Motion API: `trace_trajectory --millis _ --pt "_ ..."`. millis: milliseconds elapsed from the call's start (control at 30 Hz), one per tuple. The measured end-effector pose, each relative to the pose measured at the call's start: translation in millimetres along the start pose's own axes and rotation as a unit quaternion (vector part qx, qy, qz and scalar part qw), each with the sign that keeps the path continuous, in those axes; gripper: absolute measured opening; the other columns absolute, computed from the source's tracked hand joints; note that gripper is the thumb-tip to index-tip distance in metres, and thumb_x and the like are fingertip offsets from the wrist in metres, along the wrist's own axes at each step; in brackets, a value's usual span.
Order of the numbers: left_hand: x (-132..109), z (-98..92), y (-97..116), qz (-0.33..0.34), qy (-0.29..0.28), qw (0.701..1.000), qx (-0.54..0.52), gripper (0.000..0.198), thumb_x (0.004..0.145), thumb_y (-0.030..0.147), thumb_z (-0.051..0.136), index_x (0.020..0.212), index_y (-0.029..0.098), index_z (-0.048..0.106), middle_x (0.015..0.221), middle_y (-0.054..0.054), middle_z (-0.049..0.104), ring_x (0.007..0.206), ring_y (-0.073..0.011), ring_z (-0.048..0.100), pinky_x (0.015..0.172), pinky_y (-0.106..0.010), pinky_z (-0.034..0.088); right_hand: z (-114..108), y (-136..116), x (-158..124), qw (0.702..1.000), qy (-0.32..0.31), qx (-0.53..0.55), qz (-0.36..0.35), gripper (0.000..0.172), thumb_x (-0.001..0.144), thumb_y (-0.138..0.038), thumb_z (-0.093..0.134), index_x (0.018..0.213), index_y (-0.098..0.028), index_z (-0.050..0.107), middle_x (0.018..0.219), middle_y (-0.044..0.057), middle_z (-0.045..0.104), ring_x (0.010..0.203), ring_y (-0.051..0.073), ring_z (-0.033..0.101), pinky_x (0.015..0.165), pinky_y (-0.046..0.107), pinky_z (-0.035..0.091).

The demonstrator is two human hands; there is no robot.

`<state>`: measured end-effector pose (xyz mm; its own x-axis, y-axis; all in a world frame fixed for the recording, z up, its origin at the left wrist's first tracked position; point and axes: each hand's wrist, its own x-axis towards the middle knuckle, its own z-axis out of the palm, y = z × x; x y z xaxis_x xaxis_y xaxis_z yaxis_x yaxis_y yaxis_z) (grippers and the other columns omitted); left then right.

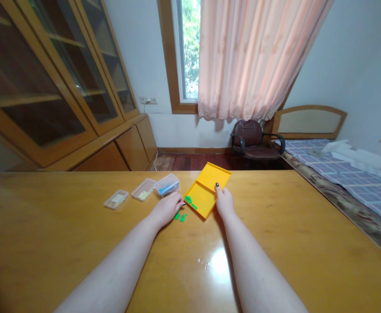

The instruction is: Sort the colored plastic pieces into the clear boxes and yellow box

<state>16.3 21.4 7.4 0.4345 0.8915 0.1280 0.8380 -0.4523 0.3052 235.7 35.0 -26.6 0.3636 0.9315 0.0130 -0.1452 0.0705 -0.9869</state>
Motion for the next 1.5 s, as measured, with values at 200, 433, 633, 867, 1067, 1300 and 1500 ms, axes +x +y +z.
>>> trace_trajectory --millis 200,433,633,867,1067,1300,1500 --pt "1 -2.1 3 0.043 0.082 0.994 -0.055 0.015 0.085 0.027 0.044 0.086 0.018 0.056 0.088 -0.003 0.058 0.084 -0.0153 0.055 0.077 -0.027 0.043 5 -3 -6 0.998 -0.05 0.024 0.011 0.046 0.064 -0.054 0.061 0.089 -0.015 0.062 0.092 0.009 0.068 0.084 0.026 0.063 0.074 0.037 0.05" --pt "4 5.6 -10 0.014 0.124 0.99 -0.064 0.022 0.083 0.022 0.047 0.104 0.018 0.053 0.107 -0.006 0.057 0.102 -0.0185 0.052 0.088 -0.031 0.041 4 -5 -6 0.999 -0.034 0.002 0.011 0.046 0.066 -0.055 0.059 0.088 -0.015 0.062 0.096 0.01 0.067 0.088 0.027 0.062 0.075 0.037 0.049" --pt "-2 -3.8 -3 0.073 0.026 0.996 -0.05 0.019 0.085 0.029 0.042 0.081 0.019 0.058 0.084 -0.002 0.06 0.078 -0.0134 0.055 0.07 -0.023 0.042 0 -9 -3 1.0 0.009 -0.015 -0.005 0.047 0.065 -0.056 0.059 0.086 -0.014 0.062 0.096 0.011 0.067 0.089 0.027 0.062 0.075 0.036 0.049" --pt "-8 -9.4 11 0.083 -0.05 0.995 -0.021 0.021 0.073 0.04 0.06 0.076 0.019 0.059 0.082 -0.001 0.06 0.075 -0.0147 0.055 0.064 -0.024 0.039 -1 -7 -1 1.0 0.019 -0.021 0.0 0.049 0.065 -0.058 0.057 0.088 -0.015 0.062 0.097 0.011 0.067 0.088 0.027 0.062 0.072 0.035 0.05" --pt "-5 -5.3 9 0.07 -0.056 0.996 -0.013 0.017 0.076 0.036 0.058 0.074 0.019 0.059 0.081 -0.001 0.061 0.076 -0.0148 0.056 0.064 -0.024 0.039 0 -5 -1 1.0 0.01 -0.017 -0.001 0.05 0.064 -0.058 0.058 0.088 -0.014 0.062 0.097 0.011 0.067 0.089 0.027 0.062 0.073 0.034 0.049" --pt "-3 -4.8 4 0.081 -0.022 0.996 -0.034 0.015 0.078 0.034 0.056 0.077 0.019 0.059 0.081 -0.001 0.061 0.076 -0.0137 0.055 0.066 -0.023 0.039 0 -3 0 1.0 0.009 -0.004 0.001 0.049 0.063 -0.057 0.06 0.087 -0.015 0.061 0.095 0.01 0.067 0.086 0.026 0.062 0.072 0.035 0.049" --pt "-2 -6.4 4 0.058 0.075 0.992 -0.085 0.018 0.082 0.034 0.05 0.082 0.018 0.058 0.087 -0.003 0.06 0.085 -0.0149 0.054 0.079 -0.026 0.04 8 -9 -12 0.997 -0.075 0.004 -0.002 0.047 0.065 -0.056 0.06 0.089 -0.015 0.061 0.095 0.009 0.068 0.085 0.025 0.062 0.072 0.035 0.05"
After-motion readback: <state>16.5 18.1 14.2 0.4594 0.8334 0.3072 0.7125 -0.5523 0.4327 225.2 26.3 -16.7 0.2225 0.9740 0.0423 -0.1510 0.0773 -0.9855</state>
